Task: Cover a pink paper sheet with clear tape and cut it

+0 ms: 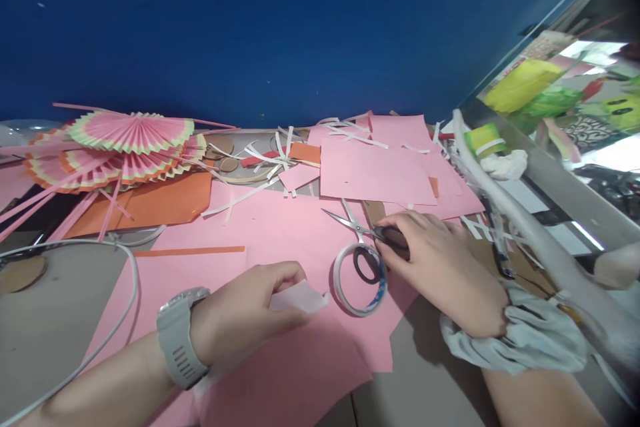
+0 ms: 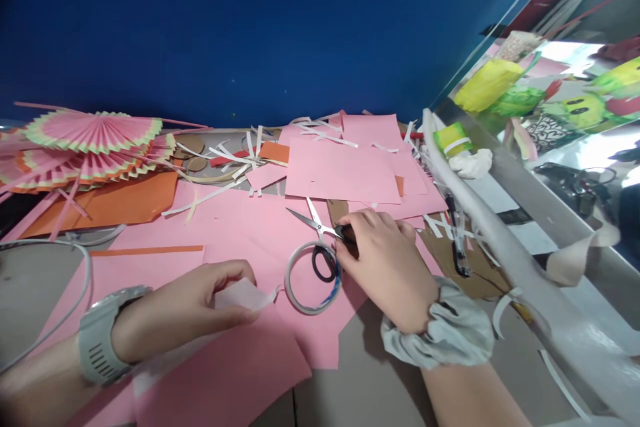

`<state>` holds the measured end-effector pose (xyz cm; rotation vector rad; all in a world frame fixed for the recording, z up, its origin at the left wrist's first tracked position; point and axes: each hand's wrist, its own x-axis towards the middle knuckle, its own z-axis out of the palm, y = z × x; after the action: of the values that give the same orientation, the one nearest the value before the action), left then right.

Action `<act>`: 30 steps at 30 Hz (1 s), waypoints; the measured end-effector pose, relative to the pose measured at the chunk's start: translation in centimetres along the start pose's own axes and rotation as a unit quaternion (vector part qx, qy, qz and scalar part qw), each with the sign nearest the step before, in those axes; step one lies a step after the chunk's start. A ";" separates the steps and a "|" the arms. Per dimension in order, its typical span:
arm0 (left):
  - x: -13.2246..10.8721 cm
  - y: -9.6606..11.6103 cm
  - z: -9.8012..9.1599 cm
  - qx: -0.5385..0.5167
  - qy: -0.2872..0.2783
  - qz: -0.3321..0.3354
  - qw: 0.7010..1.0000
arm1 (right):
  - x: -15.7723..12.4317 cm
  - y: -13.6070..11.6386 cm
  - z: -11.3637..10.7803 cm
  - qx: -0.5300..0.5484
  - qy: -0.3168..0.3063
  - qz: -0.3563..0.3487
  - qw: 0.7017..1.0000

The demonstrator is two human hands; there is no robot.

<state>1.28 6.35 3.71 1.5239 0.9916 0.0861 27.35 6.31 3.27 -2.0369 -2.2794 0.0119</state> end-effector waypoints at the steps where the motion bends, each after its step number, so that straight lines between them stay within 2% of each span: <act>1: 0.0 -0.1 -0.1 -0.003 -0.004 -0.003 1.000 | 0.0 0.1 -0.2 0.006 -0.003 0.001 1.000; 4: 0.1 -0.2 -0.4 0.000 0.002 0.001 1.000 | -0.1 -0.2 -0.5 0.012 0.002 0.010 1.000; 6: 0.2 -0.2 -0.6 0.003 0.000 0.014 1.000 | -0.2 -0.3 -0.5 0.011 -0.019 0.008 1.000; 11: 0.5 -0.5 -0.9 -0.002 -0.044 0.027 0.999 | -0.3 0.2 -0.2 -0.018 -0.027 -0.019 0.999; 16: 0.7 -1.0 -0.9 0.008 -0.042 0.029 0.999 | -0.2 0.4 -0.2 -0.056 -0.039 -0.065 0.996; 20: 0.7 -1.1 -0.8 0.015 -0.038 0.034 0.999 | -0.1 0.0 -0.1 -0.066 0.044 -0.074 0.994; 24: 0.6 -1.2 -0.8 0.023 -0.026 0.038 0.999 | 0.0 -0.3 -0.2 -0.040 0.141 -0.013 0.989; 30: 0.5 -1.2 -0.8 0.026 -0.023 0.042 0.999 | 0.3 0.4 -1.0 0.054 0.194 0.081 0.976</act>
<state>0.49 7.17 2.65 1.6083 0.9000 0.0843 27.79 6.57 4.26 -1.9574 -1.8378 -0.2247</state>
